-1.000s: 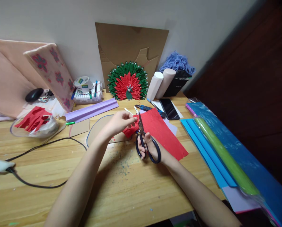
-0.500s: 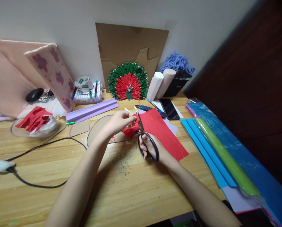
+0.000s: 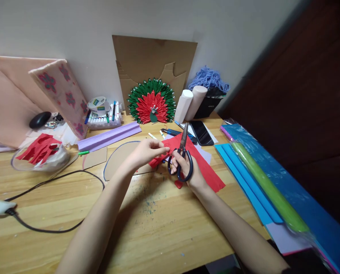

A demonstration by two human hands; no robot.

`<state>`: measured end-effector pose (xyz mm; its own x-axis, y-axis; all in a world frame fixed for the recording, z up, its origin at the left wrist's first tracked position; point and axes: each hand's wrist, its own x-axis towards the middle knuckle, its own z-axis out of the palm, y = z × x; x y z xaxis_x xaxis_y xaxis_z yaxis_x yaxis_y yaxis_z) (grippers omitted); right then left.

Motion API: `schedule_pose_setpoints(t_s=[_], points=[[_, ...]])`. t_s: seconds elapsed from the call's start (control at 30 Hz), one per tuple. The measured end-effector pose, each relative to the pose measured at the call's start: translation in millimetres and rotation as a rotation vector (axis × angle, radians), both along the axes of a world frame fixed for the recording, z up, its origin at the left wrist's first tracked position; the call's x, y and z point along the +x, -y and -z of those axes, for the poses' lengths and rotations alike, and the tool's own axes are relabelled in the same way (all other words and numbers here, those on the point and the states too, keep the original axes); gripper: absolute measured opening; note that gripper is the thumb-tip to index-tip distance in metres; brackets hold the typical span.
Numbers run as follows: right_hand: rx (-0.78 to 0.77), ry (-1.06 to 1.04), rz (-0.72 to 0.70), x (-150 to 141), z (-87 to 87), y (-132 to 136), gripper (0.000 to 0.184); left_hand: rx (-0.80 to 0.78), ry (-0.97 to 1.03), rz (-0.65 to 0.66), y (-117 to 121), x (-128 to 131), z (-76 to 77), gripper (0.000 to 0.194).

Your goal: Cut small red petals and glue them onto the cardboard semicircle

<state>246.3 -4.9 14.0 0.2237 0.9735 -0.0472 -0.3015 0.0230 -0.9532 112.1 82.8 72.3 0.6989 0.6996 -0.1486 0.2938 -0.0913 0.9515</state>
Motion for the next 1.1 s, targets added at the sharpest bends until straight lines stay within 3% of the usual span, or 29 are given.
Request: schedule_pose_setpoints(t_s=[0.2,0.47,0.7,0.93,1.1], points=[[0.058,-0.017,0.093,7,0.0,-5,0.025,-0.069,-0.027,-0.002,10,9,-5.3,0.032],[0.066,-0.045,-0.063,17,1.1,-5,0.021,-0.138,0.11,-0.05,11,12,-2.0,0.024],[0.036,-0.03,-0.002,17,-2.8,-8,0.028,-0.18,0.017,-0.017,11,10,-2.8,0.024],[0.05,-0.076,0.104,21,-3.7,-11,0.028,-0.161,0.13,-0.202,13,15,-2.2,0.022],[0.049,-0.026,0.104,20,2.0,-11,0.027,-0.234,0.196,-0.224,14,19,-0.5,0.019]])
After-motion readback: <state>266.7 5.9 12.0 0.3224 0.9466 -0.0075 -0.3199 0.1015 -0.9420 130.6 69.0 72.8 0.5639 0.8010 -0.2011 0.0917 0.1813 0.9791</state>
